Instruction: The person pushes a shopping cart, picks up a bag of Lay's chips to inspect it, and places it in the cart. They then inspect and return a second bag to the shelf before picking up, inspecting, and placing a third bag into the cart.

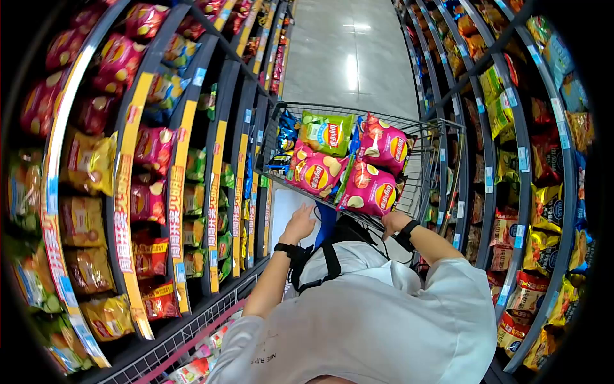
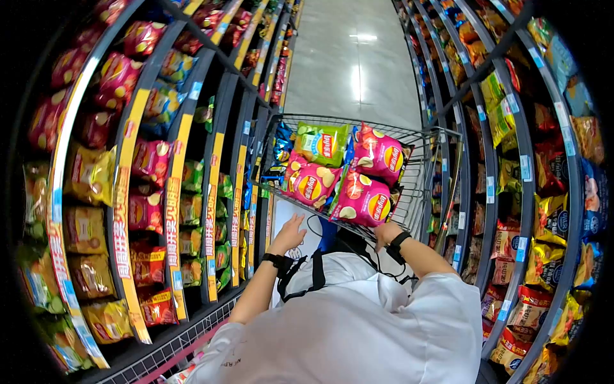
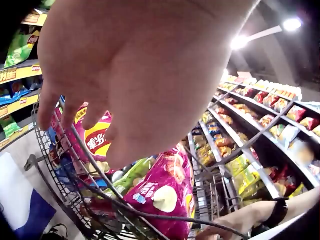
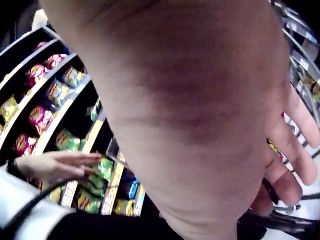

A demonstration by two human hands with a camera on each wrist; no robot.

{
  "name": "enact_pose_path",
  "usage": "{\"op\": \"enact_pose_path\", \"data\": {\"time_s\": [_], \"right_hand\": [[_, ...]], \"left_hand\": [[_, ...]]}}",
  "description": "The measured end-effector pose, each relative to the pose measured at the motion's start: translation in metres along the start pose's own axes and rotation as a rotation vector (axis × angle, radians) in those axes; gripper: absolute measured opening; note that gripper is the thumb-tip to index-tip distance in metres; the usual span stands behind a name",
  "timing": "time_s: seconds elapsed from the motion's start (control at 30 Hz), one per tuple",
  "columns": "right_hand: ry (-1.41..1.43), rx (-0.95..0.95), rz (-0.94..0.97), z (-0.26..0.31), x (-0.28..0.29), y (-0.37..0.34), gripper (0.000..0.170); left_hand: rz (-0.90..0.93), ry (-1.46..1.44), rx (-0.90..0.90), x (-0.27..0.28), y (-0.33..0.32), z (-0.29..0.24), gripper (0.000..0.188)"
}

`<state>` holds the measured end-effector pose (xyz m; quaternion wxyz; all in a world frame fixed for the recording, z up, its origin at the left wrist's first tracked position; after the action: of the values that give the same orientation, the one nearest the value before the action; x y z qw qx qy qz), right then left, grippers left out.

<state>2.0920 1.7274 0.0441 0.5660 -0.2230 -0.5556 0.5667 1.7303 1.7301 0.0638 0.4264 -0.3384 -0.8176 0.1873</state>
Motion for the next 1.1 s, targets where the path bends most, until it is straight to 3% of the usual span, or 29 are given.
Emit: {"op": "enact_pose_path", "data": {"time_s": [0.1,0.17,0.2,0.3,0.47,0.5,0.53,0.57,0.6,0.63,0.7,0.73,0.83,0.87,0.9,0.97,1.0,1.07,1.1], "right_hand": [[-0.135,-0.018,-0.006,-0.012,-0.029,0.006,0.047],[-0.055,0.028,-0.124,-0.027,-0.032,0.004,0.039],[-0.041,0.050,-0.136,-0.031,-0.029,0.003,0.038],[-0.040,0.101,-0.150,-0.034,-0.023,0.001,0.038],[-0.019,0.138,-0.231,-0.048,-0.022,0.004,0.039],[-0.023,0.138,-0.214,-0.050,-0.020,0.004,0.039],[0.004,0.179,-0.291,-0.054,-0.020,0.006,0.039],[0.013,0.197,-0.280,-0.058,-0.018,0.008,0.037],[-0.018,0.198,-0.238,-0.057,-0.008,0.003,0.040],[-0.052,0.198,-0.195,-0.055,0.004,-0.003,0.043],[-0.098,0.204,-0.277,-0.057,0.013,-0.005,0.041],[-0.114,0.181,-0.277,-0.062,0.017,-0.003,0.040],[-0.189,0.065,-0.247,-0.075,0.031,0.002,0.043],[-0.232,0.036,-0.255,-0.081,0.037,0.004,0.045],[-0.276,0.007,-0.262,-0.086,0.044,0.004,0.047],[-0.308,-0.105,-0.234,-0.095,0.058,0.001,0.048],[-0.305,-0.152,-0.247,-0.101,0.066,0.000,0.049],[-0.304,-0.209,-0.261,-0.116,0.070,0.005,0.051],[-0.156,-0.294,-0.325,-0.127,0.070,0.014,0.049]], "left_hand": [[0.089,0.054,0.050,-0.004,0.033,0.010,0.072],[0.188,-0.102,0.063,-0.010,0.051,0.016,0.078],[0.302,-0.231,0.172,0.005,0.051,-0.005,0.085],[0.269,-0.379,0.203,-0.005,0.070,0.002,0.091],[0.299,-0.306,0.235,0.000,0.095,0.005,0.104],[0.398,-0.403,0.240,0.019,0.093,-0.011,0.102],[0.382,-0.499,0.223,0.017,0.099,-0.003,0.099],[0.365,-0.595,0.203,0.017,0.104,-0.002,0.097],[0.326,-0.582,0.262,0.040,0.093,-0.040,0.085],[0.280,-0.596,0.250,0.029,0.105,-0.024,0.081],[0.323,-0.666,0.305,0.062,0.095,-0.078,0.080],[0.339,-0.635,0.252,0.059,0.104,-0.069,0.091],[0.262,-0.514,0.022,0.047,0.140,-0.042,0.081],[0.136,-0.268,0.129,0.047,0.150,-0.037,0.062],[0.203,-0.170,0.172,0.059,0.159,-0.037,0.068],[0.132,0.047,0.257,0.079,0.166,-0.047,0.071],[0.145,0.104,0.263,0.075,0.184,-0.024,0.078],[0.160,0.153,0.211,0.091,0.192,-0.023,0.080],[0.173,0.205,0.169,0.102,0.196,-0.020,0.082]]}}
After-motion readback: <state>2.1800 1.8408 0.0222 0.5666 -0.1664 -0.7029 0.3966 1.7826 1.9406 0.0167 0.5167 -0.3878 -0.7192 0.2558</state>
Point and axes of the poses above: each hand's wrist, its own y-axis towards the middle knuckle, its own x-axis out of the back of the hand, z = x × y, the point moved 1 cm from there along y, towards the middle knuckle, and after that the axes turned 12 degrees about z, right-handed, at the moved point
